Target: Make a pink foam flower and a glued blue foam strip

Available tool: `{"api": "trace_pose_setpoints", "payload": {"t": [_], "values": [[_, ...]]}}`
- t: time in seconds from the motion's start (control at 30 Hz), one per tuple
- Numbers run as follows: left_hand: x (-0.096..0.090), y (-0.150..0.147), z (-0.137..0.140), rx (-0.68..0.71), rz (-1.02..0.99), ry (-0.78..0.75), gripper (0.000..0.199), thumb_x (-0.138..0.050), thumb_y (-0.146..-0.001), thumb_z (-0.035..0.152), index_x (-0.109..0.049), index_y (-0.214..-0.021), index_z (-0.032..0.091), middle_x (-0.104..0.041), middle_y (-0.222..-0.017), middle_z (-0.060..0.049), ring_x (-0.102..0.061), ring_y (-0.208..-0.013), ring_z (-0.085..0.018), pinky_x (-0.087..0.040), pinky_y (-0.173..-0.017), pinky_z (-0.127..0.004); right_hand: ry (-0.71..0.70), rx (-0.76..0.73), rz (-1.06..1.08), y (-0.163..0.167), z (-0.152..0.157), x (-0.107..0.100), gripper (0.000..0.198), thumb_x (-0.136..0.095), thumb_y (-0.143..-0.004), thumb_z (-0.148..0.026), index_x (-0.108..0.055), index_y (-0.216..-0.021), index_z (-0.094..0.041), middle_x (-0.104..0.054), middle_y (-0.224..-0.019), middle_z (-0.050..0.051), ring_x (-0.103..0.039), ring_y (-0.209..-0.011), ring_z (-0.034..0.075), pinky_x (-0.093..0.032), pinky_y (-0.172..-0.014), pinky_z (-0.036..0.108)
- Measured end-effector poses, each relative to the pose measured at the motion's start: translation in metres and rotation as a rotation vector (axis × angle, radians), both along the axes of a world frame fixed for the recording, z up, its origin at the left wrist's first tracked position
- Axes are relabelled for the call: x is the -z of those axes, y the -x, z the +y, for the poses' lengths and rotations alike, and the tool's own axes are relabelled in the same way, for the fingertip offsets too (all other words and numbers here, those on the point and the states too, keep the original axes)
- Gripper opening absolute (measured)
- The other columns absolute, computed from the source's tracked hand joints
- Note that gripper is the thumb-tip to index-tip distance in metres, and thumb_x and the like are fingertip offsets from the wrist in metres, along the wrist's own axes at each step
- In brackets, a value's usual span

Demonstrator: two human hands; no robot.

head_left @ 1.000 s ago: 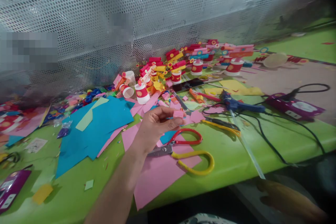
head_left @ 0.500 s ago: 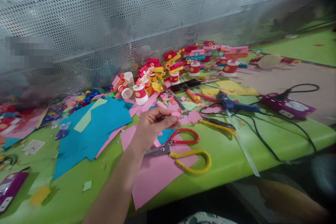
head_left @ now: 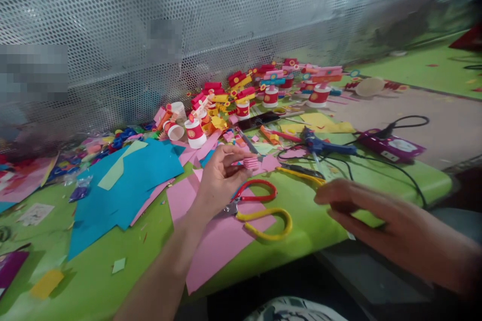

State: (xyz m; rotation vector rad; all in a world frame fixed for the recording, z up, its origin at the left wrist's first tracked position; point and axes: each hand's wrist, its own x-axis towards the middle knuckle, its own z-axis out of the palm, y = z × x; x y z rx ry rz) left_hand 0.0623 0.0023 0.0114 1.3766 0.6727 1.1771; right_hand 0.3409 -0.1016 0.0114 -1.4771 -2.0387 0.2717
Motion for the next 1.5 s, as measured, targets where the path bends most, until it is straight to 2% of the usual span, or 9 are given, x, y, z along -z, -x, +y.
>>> {"api": "trace_pose_setpoints", "payload": {"t": [0.13,0.27,0.43,0.6,0.73,0.8,0.97,1.3,1.5], "values": [[0.002,-0.003,-0.003,0.036,0.012,0.011,0.033,-0.081,-0.080,0.021,-0.052,-0.097,0.023,-0.077,-0.111,-0.007,-0.073,-0.105,-0.021,-0.059,-0.090,-0.036,-0.164,-0.072,-0.095,0.028,0.031,-0.026,0.013,-0.056,-0.096,-0.036,-0.068,-0.094,-0.034,-0.078,-0.082,0.001,-0.074,-0.067,0.025,-0.059,-0.057,0.039],[0.003,-0.004,-0.004,0.053,0.011,-0.003,0.027,-0.076,-0.083,0.020,-0.053,-0.097,0.022,-0.076,-0.113,-0.008,-0.072,-0.109,-0.022,-0.058,-0.090,-0.036,-0.215,-0.132,-0.151,0.041,0.052,-0.026,0.032,-0.051,-0.098,-0.032,-0.061,-0.128,-0.032,-0.069,-0.131,0.009,-0.072,-0.110,0.031,-0.061,-0.085,0.047],[0.007,-0.008,-0.005,0.108,-0.026,0.060,0.030,-0.075,-0.083,0.020,-0.053,-0.103,0.023,-0.073,-0.114,-0.006,-0.075,-0.095,-0.019,-0.059,-0.084,-0.033,-0.201,-0.162,-0.100,0.054,0.073,-0.019,0.033,-0.065,-0.094,-0.036,-0.063,-0.125,-0.027,-0.065,-0.127,0.011,-0.073,-0.085,0.022,-0.061,-0.073,0.039],[0.010,-0.010,-0.006,0.130,-0.052,0.114,0.038,-0.078,-0.082,0.021,-0.051,-0.110,0.024,-0.073,-0.114,-0.006,-0.075,-0.089,-0.017,-0.060,-0.079,-0.031,-0.200,-0.233,0.053,0.066,0.082,-0.019,0.015,-0.064,-0.094,-0.029,-0.069,-0.108,-0.025,-0.066,-0.117,0.009,-0.071,-0.087,0.019,-0.060,-0.074,0.035],[0.007,-0.008,-0.006,0.158,-0.029,0.133,0.052,-0.079,-0.080,0.019,-0.051,-0.123,0.027,-0.065,-0.136,-0.009,-0.076,-0.092,-0.019,-0.061,-0.082,-0.035,-0.105,-0.209,0.200,0.068,0.081,-0.024,0.012,-0.064,-0.093,-0.029,-0.066,-0.104,-0.025,-0.069,-0.109,0.006,-0.071,-0.081,0.017,-0.063,-0.072,0.033],[0.005,-0.006,-0.005,0.105,0.037,0.124,0.051,-0.079,-0.079,0.018,-0.054,-0.123,0.027,-0.065,-0.134,-0.009,-0.076,-0.091,-0.018,-0.061,-0.084,-0.036,-0.064,-0.197,0.259,0.067,0.079,-0.026,0.013,-0.065,-0.091,-0.030,-0.065,-0.103,-0.026,-0.072,-0.108,0.005,-0.072,-0.084,0.019,-0.064,-0.074,0.034],[0.002,0.001,0.002,-0.071,0.176,0.081,0.032,-0.073,-0.081,0.018,-0.060,-0.111,0.021,-0.074,-0.089,-0.004,-0.074,-0.089,-0.020,-0.060,-0.077,-0.034,-0.073,-0.132,0.275,0.054,0.077,-0.032,0.013,-0.070,-0.088,-0.031,-0.066,-0.099,-0.025,-0.074,-0.090,0.002,-0.073,-0.072,0.017,-0.064,-0.068,0.031],[-0.006,0.013,0.009,-0.304,0.143,0.051,0.019,-0.085,-0.073,0.029,-0.071,-0.080,0.018,-0.071,-0.073,0.000,-0.066,-0.067,-0.012,-0.056,-0.066,-0.025,-0.351,0.123,0.277,0.004,0.087,-0.054,0.018,-0.076,-0.084,-0.034,-0.071,-0.098,-0.024,-0.075,-0.089,0.003,-0.069,-0.074,0.015,-0.057,-0.069,0.031],[-0.010,0.021,0.012,-0.422,0.053,-0.027,0.018,-0.082,-0.079,0.035,-0.076,-0.085,0.020,-0.075,-0.074,-0.001,-0.070,-0.065,-0.014,-0.059,-0.067,-0.027,-0.487,0.194,0.361,0.009,0.093,-0.085,0.025,-0.081,-0.081,-0.036,-0.074,-0.101,-0.023,-0.078,-0.093,0.005,-0.070,-0.073,0.015,-0.058,-0.065,0.031]]}}
